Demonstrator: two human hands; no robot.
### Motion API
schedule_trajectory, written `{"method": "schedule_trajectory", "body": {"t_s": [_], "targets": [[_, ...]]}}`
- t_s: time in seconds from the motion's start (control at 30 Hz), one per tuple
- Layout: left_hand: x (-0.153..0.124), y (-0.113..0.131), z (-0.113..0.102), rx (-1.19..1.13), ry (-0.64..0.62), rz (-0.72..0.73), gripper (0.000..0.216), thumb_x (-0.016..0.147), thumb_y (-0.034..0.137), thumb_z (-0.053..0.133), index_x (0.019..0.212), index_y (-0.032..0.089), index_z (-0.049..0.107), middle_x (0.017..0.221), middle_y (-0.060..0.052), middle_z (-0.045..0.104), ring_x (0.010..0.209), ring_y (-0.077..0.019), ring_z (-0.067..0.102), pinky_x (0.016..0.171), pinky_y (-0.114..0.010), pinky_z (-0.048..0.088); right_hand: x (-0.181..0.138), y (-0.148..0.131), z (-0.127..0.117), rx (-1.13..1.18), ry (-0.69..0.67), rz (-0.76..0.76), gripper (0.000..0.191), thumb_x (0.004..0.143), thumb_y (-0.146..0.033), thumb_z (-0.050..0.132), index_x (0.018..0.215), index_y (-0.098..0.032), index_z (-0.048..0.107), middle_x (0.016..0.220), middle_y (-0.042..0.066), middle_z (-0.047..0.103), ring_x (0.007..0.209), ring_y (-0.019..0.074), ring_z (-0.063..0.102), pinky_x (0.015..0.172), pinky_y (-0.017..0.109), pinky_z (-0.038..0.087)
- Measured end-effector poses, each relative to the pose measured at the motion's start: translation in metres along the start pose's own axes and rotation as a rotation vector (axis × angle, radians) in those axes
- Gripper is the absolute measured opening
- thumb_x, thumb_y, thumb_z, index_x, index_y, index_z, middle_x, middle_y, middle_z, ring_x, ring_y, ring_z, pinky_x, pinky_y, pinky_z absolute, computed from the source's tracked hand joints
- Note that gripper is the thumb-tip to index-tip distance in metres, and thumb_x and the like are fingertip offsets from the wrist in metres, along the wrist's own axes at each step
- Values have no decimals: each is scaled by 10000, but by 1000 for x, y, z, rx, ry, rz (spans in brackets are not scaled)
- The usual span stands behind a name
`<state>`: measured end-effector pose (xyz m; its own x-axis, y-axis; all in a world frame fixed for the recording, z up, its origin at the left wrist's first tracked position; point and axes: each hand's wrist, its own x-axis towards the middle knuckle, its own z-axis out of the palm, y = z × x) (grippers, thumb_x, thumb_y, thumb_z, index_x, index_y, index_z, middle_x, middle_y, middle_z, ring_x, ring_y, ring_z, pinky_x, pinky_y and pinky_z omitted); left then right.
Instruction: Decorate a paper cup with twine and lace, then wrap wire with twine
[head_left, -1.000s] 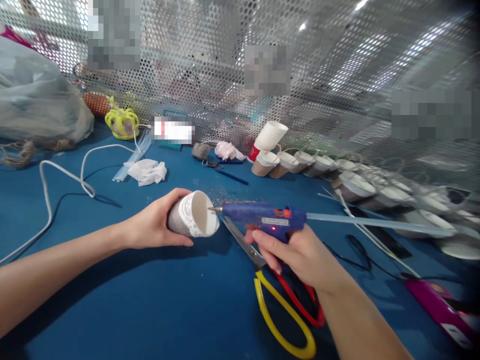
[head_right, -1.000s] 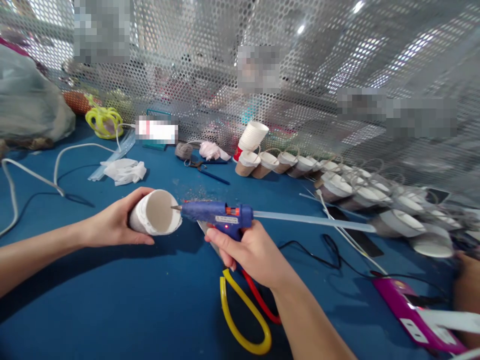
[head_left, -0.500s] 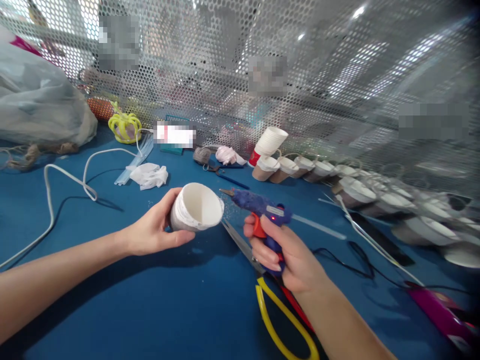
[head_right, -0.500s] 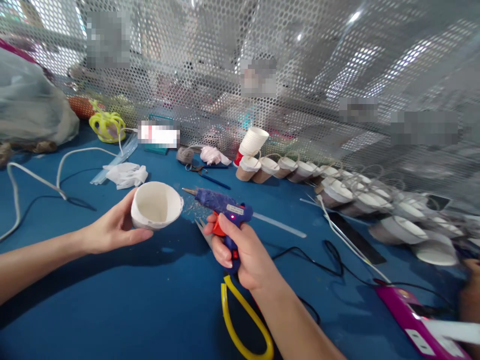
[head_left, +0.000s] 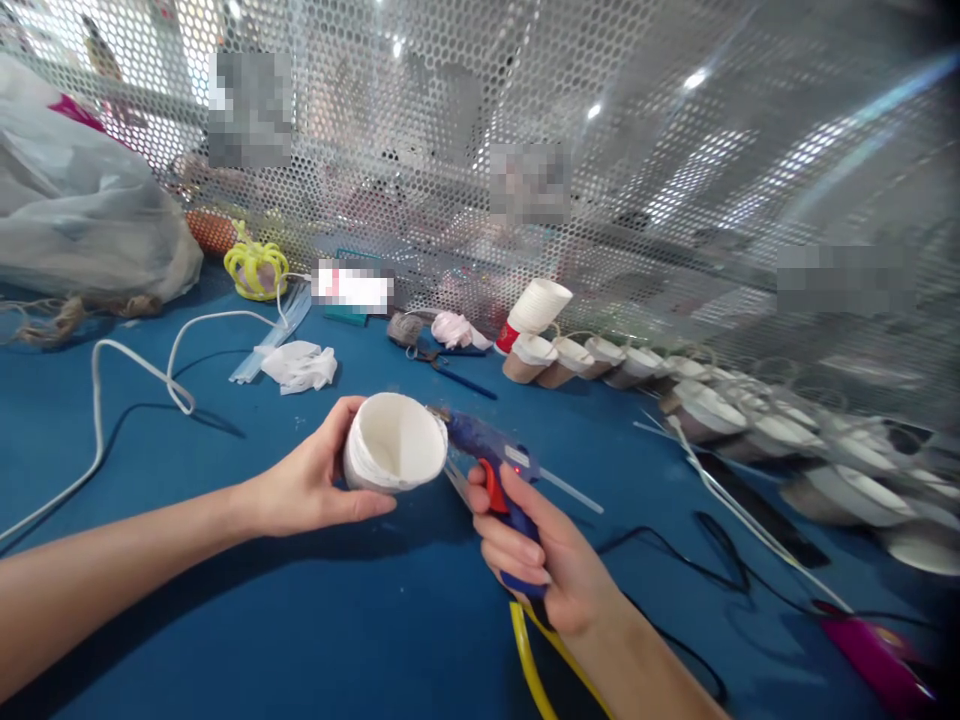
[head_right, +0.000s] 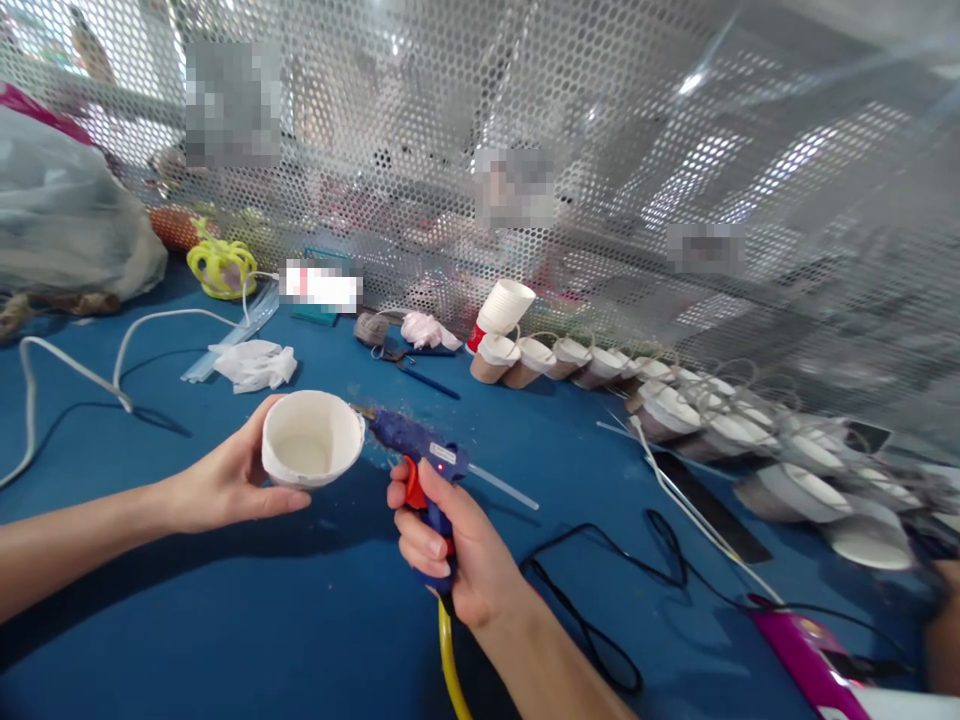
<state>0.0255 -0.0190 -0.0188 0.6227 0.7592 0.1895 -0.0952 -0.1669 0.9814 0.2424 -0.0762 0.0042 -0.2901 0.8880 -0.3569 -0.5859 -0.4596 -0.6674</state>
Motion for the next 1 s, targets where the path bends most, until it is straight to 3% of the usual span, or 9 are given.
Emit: {"method": "schedule_trajectory", "body": {"t_s": [0.27,0.37,0.47,0.53,0.67,0.77,1.0], "targets": [[1,-2,-1,32,-3,23,640,690,253,681,1182,191,276,1171,-94,461,1114,-219,461,952,-335,379,-2,2,4,-201,67,-127,221,684,-351,696,754,-147,647,623,-15,599,302,-26,282,268,108,207],[1,-4,-2,116,17,44,624,698,257,673,1183,198,285,1153,-80,467,1101,-210,466,952,-325,377,-4,1,5,-422,164,-253,254,703,-395,668,786,-159,625,625,-1,617,304,6,336,282,149,225],[1,-3,-3,208,48,41,596,696,268,666,1163,196,302,1125,-70,478,1049,-202,493,910,-315,411,-7,-1,2,-741,234,-340,280,769,-417,593,759,-138,613,438,-30,535,310,48,375,340,196,299],[2,-2,-3,264,63,30,577,692,275,661,1145,191,314,1105,-69,487,1014,-202,509,873,-310,435,-9,-3,1,-942,257,-359,313,798,-428,550,733,-127,610,354,-48,463,325,71,401,390,219,349],[3,1,-4,370,71,9,561,689,289,650,1133,187,322,1087,-71,496,992,-209,518,845,-318,448,-12,-8,0,-1160,298,-333,362,793,-473,522,722,-128,602,372,-37,480,352,95,442,414,236,385],[3,2,-4,432,60,-4,559,678,291,653,1121,186,329,1090,-72,495,1003,-218,511,857,-332,441,-15,-11,2,-1215,286,-319,348,796,-462,522,707,-134,598,376,-38,476,361,92,446,434,236,393],[3,5,-6,390,-14,-43,596,657,307,678,1127,178,333,1095,-73,493,1009,-221,502,861,-327,436,-14,-22,-3,-1103,167,-329,295,823,-423,512,761,-140,569,373,-60,455,327,74,399,382,223,322]]}}
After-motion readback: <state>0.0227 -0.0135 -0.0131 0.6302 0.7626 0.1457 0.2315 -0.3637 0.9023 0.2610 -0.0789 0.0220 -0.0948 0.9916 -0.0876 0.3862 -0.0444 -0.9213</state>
